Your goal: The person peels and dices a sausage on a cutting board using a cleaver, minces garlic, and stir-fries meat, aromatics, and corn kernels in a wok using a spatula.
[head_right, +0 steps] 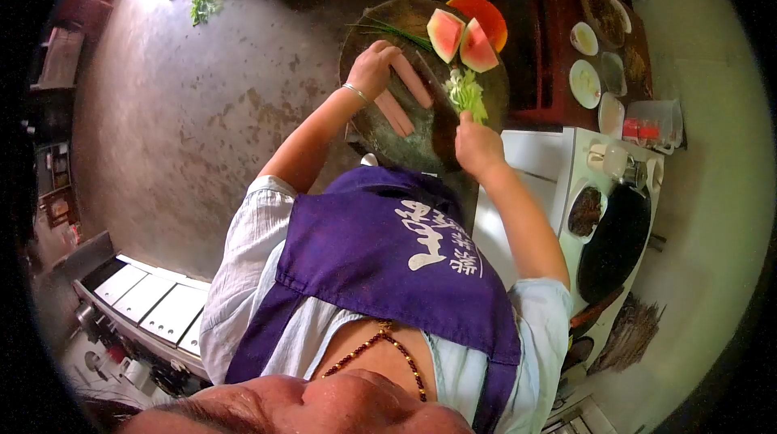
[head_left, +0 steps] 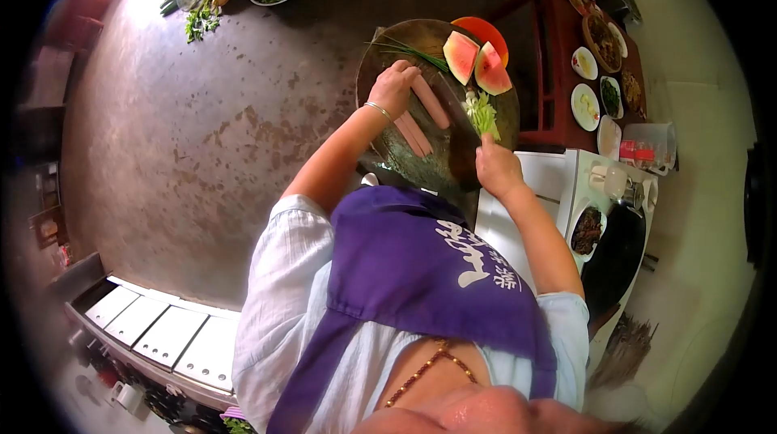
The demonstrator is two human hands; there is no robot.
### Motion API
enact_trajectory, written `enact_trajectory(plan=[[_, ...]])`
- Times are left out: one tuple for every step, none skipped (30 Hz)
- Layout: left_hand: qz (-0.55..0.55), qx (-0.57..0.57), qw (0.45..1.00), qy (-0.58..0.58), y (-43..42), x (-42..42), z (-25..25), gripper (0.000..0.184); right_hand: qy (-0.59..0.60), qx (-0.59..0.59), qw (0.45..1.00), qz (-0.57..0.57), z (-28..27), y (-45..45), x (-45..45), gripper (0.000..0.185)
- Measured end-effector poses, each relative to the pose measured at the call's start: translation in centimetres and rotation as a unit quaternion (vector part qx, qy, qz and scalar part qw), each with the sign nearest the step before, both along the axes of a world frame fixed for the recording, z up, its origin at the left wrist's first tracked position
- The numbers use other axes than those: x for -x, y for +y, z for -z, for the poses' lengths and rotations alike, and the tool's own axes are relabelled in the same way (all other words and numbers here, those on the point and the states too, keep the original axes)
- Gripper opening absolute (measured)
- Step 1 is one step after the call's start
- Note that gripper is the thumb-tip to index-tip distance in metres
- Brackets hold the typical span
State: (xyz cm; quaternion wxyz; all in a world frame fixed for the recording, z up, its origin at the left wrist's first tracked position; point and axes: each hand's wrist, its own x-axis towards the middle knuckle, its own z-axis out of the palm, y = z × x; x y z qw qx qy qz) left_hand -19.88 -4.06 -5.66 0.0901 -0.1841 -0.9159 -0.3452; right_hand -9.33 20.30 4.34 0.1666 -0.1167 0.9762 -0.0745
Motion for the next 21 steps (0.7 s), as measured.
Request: enact_trajectory(plan=[[-0.015, -0.012, 1.000, 0.000, 0.1, -0.2, -0.1, 0.029, -0.006, -0.001, 1.000, 0.007, -0.3, -0.3, -0.4, 0.019], [-0.030, -0.023, 0.999, 0.001, 0.0, -0.3, -0.3, 0.028, 0.000, 0.001, 1.000, 0.013, -0.4, -0.4, -0.5, 0.019], [-0.026, -0.007, 1.000, 0.011, -0.1, -0.3, -0.4, 0.026, 0.007, 0.004, 1.000, 0.020, -0.3, -0.5, -0.5, 0.019], [-0.022, 0.009, 0.999, 0.021, -0.4, -0.4, -0.5, 0.025, 0.013, 0.007, 0.999, 0.028, -0.3, -0.6, -0.5, 0.019], [-0.016, 0.026, 0.999, 0.031, -0.6, -0.4, -0.5, 0.023, 0.027, 0.022, 0.999, 0.025, -0.2, -0.6, -0.2, 0.019], [0.002, 0.017, 0.999, 0.031, -0.8, -0.3, -0.5, 0.022, 0.041, 0.037, 0.998, 0.023, 0.0, -0.8, 0.5, 0.019], [0.021, 0.009, 0.999, 0.031, -1.0, -0.2, -0.4, 0.021, 0.056, 0.051, 0.997, 0.021, 0.0, -1.0, 1.1, 0.019], [0.040, 0.000, 0.999, 0.032, -1.1, 0.0, -0.3, 0.020, 0.051, 0.049, 0.997, 0.009, -0.1, -1.2, 1.6, 0.019], [0.064, -0.005, 0.997, 0.040, -1.3, 0.1, -0.3, 0.020, 0.046, 0.046, 0.998, -0.003, -0.8, -1.7, 2.1, 0.019], [0.088, -0.010, 0.995, 0.049, -1.5, 0.3, -0.3, 0.020, 0.040, 0.043, 0.998, -0.014, -1.1, -2.0, 2.5, 0.018], [0.111, -0.015, 0.992, 0.057, -1.6, 0.5, -0.3, 0.021, 0.034, 0.040, 0.998, -0.023, -1.1, -2.0, 2.9, 0.019], [0.114, -0.004, 0.992, 0.059, -1.5, 0.5, -0.4, 0.021, 0.027, 0.038, 0.998, -0.032, -1.0, -2.0, 3.3, 0.019], [0.117, 0.006, 0.991, 0.061, -1.5, 0.6, -0.5, 0.021, 0.021, 0.035, 0.998, -0.041, -0.9, -2.1, 3.5, 0.019], [0.119, 0.016, 0.991, 0.061, -1.5, 0.6, -0.5, 0.022, 0.018, 0.032, 0.998, -0.040, -1.0, -2.2, 3.6, 0.020], [0.124, 0.017, 0.990, 0.066, -1.5, 0.6, -0.3, 0.022, 0.015, 0.030, 0.999, -0.041, -1.0, -2.2, 3.7, 0.021], [0.128, 0.018, 0.989, 0.071, -1.6, 0.6, 0.0, 0.023, 0.012, 0.027, 0.999, -0.041, -1.0, -2.2, 3.8, 0.022], [0.133, 0.018, 0.988, 0.076, -1.6, 0.7, 0.3, 0.024, 0.003, 0.030, 0.999, -0.045, -1.0, -2.2, 4.0, 0.022], [0.136, 0.011, 0.988, 0.075, -1.6, 0.7, 0.4, 0.024, -0.006, 0.034, 0.998, -0.049, -1.0, -2.1, 4.2, 0.023], [0.139, 0.003, 0.988, 0.074, -1.7, 0.8, 0.6, 0.023, -0.014, 0.037, 0.998, -0.052, -1.0, -2.1, 4.5, 0.023], [0.142, -0.004, 0.987, 0.074, -1.7, 0.8, 0.7, 0.023, -0.026, 0.044, 0.997, -0.051, -1.1, -2.2, 4.8, 0.023], [0.140, -0.007, 0.988, 0.070, -1.6, 0.9, 0.6, 0.023, -0.037, 0.051, 0.997, -0.050, -1.3, -2.3, 5.2, 0.023]])
